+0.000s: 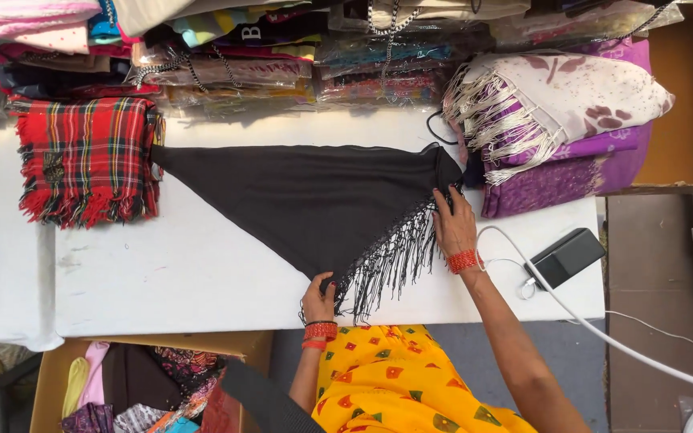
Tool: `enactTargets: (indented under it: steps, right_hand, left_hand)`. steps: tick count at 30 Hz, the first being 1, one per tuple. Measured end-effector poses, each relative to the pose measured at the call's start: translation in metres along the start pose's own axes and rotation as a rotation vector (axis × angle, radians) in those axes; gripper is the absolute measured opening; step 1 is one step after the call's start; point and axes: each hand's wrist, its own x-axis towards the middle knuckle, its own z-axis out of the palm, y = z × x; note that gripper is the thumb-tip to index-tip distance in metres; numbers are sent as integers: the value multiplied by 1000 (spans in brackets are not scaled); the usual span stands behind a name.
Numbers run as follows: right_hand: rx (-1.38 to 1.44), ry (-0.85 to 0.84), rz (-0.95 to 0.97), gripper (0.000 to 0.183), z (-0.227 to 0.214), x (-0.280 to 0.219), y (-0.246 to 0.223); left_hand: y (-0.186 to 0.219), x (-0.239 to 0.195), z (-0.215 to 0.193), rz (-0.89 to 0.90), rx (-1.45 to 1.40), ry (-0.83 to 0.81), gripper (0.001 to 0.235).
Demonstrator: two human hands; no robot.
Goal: The person folds a red plaid scarf on a white table, smoothing it out before stacking it. They then unfold and fold a black scarf with fringes, arranging it neatly on the table.
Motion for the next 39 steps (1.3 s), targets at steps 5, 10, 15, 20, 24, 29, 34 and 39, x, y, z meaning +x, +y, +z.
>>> enactTargets:
  steps: [5, 10, 15, 20, 24, 29, 34, 39]
  right_hand:
    - [-264, -169, -130, 62, -4, 31, -6]
    - [-272, -212, -29, 61, 12, 43, 30]
    - [-181, -216, 20, 67, 15, 55, 37]
    - [-213, -177, 194, 58, 20, 66, 42]
    - [-225, -175, 214, 55, 14, 67, 36]
    - [-174, -105, 163, 49, 23, 65, 47]
    - [-170, -72, 178, 44, 31, 69, 53]
    - [-195, -75, 212, 39, 28, 72, 46]
  left_hand:
    - [-26, 4, 8, -259, -144, -42, 22]
    - [-72, -7, 34, -305, -515, -161, 22]
    - [-67, -10, 27, -335, -534, -202, 22]
    - [-51, -14, 11, -335, -291, -322, 22]
    - [-68, -14, 13, -322, -271, -359, 21]
    - [-75, -7, 7, -114, -163, -344, 22]
    - [-72, 52, -56, -176, -103, -226, 23]
    - [-88, 149, -131, -62, -48, 132, 21]
